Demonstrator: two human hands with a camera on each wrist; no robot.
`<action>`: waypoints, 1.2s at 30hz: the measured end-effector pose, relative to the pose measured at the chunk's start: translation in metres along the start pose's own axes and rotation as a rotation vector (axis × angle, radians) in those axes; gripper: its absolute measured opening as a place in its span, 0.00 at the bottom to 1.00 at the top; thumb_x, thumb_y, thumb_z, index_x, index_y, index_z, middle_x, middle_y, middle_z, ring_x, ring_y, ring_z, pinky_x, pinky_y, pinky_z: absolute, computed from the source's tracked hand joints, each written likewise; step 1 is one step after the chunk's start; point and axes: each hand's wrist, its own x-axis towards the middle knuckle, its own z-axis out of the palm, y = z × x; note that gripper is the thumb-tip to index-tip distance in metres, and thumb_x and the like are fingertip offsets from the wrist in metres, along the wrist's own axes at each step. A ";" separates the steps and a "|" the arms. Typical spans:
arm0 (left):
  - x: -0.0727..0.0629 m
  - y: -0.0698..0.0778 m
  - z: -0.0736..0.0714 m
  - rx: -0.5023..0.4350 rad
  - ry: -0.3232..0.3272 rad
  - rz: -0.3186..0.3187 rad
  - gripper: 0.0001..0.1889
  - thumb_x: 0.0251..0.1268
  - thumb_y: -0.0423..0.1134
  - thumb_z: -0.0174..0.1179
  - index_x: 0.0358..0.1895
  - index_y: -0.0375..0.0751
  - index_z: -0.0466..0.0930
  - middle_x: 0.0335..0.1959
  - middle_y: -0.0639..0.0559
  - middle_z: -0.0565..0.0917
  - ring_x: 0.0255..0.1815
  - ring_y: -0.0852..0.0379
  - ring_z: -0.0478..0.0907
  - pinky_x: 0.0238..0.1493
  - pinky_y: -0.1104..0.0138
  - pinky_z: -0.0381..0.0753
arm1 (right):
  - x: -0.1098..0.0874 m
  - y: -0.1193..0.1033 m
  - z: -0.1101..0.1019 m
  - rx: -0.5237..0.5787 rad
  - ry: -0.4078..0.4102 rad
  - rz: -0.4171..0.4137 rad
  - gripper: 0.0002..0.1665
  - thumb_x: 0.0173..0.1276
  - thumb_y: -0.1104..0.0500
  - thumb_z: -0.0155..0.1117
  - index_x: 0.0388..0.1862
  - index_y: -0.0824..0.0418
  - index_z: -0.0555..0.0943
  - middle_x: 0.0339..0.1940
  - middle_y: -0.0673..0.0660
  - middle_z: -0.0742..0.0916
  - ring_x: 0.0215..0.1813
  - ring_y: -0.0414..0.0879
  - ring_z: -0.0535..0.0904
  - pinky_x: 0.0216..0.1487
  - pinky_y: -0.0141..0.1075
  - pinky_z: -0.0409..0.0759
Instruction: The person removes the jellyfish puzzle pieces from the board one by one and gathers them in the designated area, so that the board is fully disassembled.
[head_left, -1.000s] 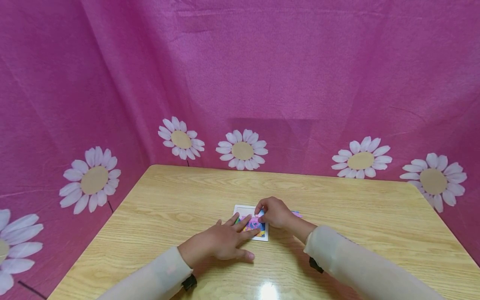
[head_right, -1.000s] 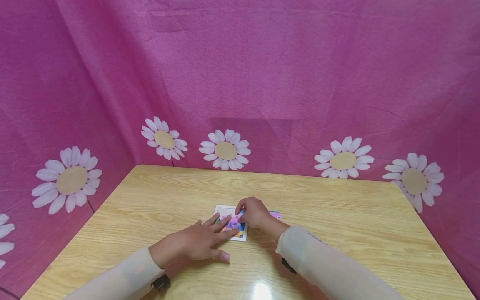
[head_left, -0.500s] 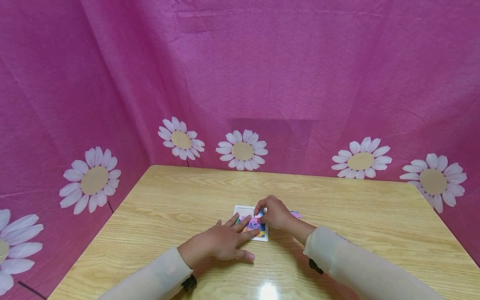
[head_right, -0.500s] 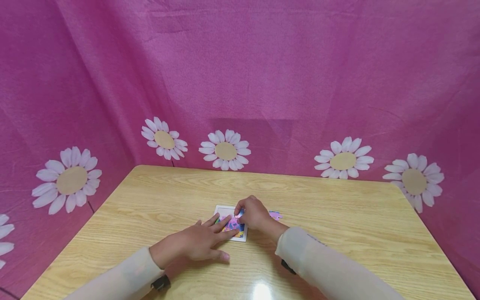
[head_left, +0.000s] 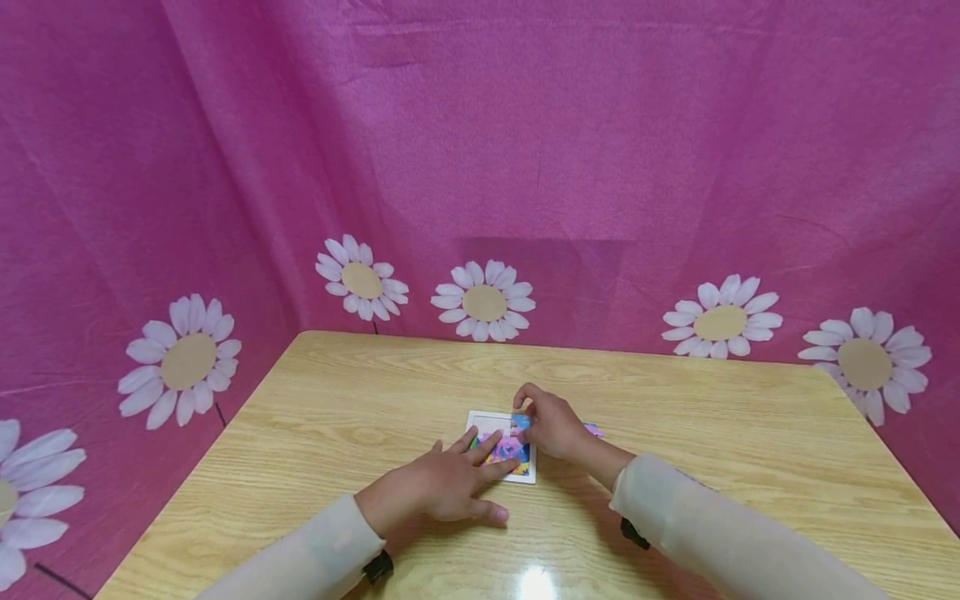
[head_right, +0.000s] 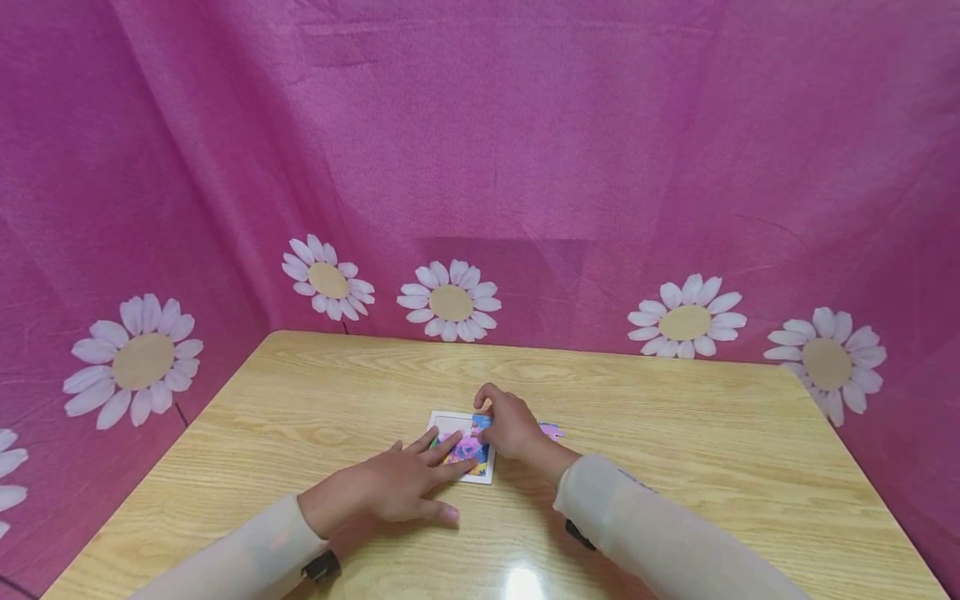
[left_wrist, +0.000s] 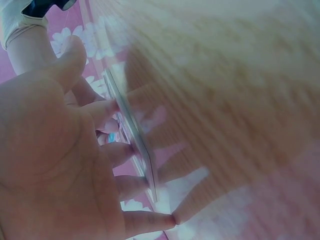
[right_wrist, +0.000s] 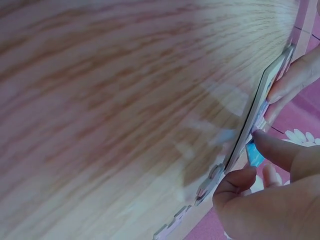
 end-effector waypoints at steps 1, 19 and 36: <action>0.000 0.000 0.000 -0.001 0.000 0.000 0.40 0.67 0.77 0.47 0.81 0.76 0.52 0.86 0.57 0.44 0.86 0.41 0.40 0.72 0.30 0.55 | 0.000 0.000 0.000 0.002 -0.001 0.009 0.21 0.55 0.75 0.75 0.42 0.58 0.78 0.34 0.56 0.84 0.38 0.47 0.78 0.44 0.43 0.78; 0.000 -0.001 0.001 0.014 0.004 0.010 0.41 0.67 0.77 0.46 0.82 0.76 0.51 0.86 0.56 0.43 0.86 0.40 0.40 0.72 0.30 0.55 | -0.001 -0.001 -0.003 0.045 -0.042 0.077 0.13 0.64 0.73 0.71 0.39 0.56 0.84 0.30 0.53 0.84 0.35 0.45 0.77 0.36 0.36 0.74; -0.001 0.000 0.000 0.023 0.008 0.014 0.42 0.67 0.77 0.46 0.82 0.75 0.51 0.87 0.55 0.44 0.86 0.40 0.39 0.72 0.30 0.56 | -0.006 0.008 -0.014 0.149 -0.039 0.116 0.08 0.68 0.70 0.68 0.42 0.59 0.84 0.33 0.56 0.86 0.33 0.45 0.78 0.33 0.34 0.75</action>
